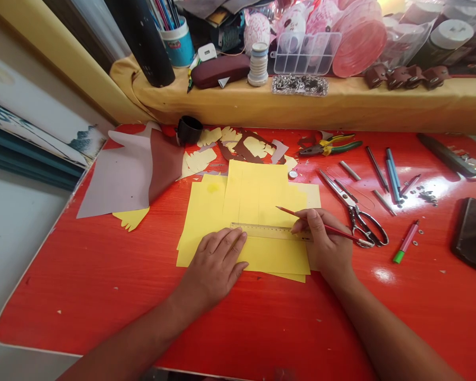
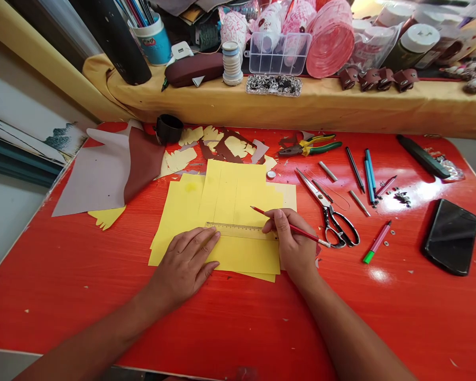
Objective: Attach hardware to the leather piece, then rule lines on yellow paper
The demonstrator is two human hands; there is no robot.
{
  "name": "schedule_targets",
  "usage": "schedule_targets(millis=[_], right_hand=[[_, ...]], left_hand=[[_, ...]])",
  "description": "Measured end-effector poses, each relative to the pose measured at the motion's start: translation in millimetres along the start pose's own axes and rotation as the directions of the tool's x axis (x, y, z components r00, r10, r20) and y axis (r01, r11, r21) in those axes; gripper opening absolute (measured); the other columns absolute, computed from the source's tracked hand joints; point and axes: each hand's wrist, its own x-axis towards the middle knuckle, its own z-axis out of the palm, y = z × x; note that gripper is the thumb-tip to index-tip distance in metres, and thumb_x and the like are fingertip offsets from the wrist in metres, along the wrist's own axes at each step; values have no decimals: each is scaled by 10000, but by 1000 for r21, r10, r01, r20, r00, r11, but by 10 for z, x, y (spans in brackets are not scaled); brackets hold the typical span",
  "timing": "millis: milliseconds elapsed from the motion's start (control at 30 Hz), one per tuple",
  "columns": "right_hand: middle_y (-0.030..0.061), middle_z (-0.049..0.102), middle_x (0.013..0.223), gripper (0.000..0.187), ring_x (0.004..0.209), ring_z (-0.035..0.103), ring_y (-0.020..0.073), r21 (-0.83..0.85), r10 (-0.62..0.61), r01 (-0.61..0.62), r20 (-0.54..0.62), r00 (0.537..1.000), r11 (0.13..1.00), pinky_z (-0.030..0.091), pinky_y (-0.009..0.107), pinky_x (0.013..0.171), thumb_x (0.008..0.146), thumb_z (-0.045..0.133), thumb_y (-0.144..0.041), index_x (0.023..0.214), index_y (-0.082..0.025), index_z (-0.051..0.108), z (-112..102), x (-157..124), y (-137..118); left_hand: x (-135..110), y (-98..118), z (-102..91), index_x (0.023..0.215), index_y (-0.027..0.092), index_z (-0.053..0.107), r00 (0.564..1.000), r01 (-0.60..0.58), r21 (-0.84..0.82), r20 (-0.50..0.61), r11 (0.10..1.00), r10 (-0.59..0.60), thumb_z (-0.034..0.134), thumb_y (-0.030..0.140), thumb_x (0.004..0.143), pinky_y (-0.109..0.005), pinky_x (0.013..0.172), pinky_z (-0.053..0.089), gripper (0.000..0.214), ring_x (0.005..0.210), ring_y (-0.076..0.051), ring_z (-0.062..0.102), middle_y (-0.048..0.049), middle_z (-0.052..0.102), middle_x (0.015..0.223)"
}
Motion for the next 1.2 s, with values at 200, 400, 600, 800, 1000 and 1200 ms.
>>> schedule_targets(millis=[200,400,600,800,1000,1200], right_hand=[[41,736,693,378,637,644,186,1,-6,6,2,1000,1000,499,319,591,1039,606,-541,926,-212,755,-9,3,-12],[38,734,691,388,634,641,184,-4,-7,7,-2,1000,1000,499,314,585,1037,605,-551,924,-212,755,-9,3,-5],[42,731,692,392,632,642,188,-9,-4,4,-5,1000,1000,498,319,582,1037,604,-554,923,-211,756,-9,7,-5],[40,734,694,398,625,640,188,-15,-3,3,-2,1000,1000,495,317,574,1031,607,-572,922,-218,754,-10,8,-18],[42,736,692,414,633,650,191,-21,-7,7,0,1000,1000,508,320,587,1032,601,-583,922,-215,756,-11,6,-7],[40,732,692,399,648,653,191,2,-8,8,-5,1000,1000,526,326,615,1034,607,-565,926,-215,765,-6,8,3]], left_hand=[[3,4,-4,1536,118,550,1000,11,-5,6,1000,-11,506,335,1106,-471,1147,423,484,1390,-313,552,-145,628,1521],[7,-1,-2,1532,110,550,1000,-1,-9,2,1000,1,491,339,1113,-470,1143,419,480,1382,-308,552,-139,632,1519],[3,-1,-2,1540,134,546,1000,7,-3,9,1000,-7,488,341,1113,-468,1149,415,478,1391,-305,549,-133,629,1525],[6,3,0,1538,141,555,1000,9,-1,-1,1000,-9,487,341,1110,-468,1138,426,477,1383,-308,558,-135,637,1515],[12,-2,1,1525,129,567,1000,2,-10,-16,1000,-2,496,335,1108,-465,1131,432,470,1374,-307,563,-137,644,1505],[13,-3,-6,1525,119,563,1000,-3,-5,-8,1000,3,495,336,1110,-467,1136,428,473,1371,-307,562,-137,641,1508]])
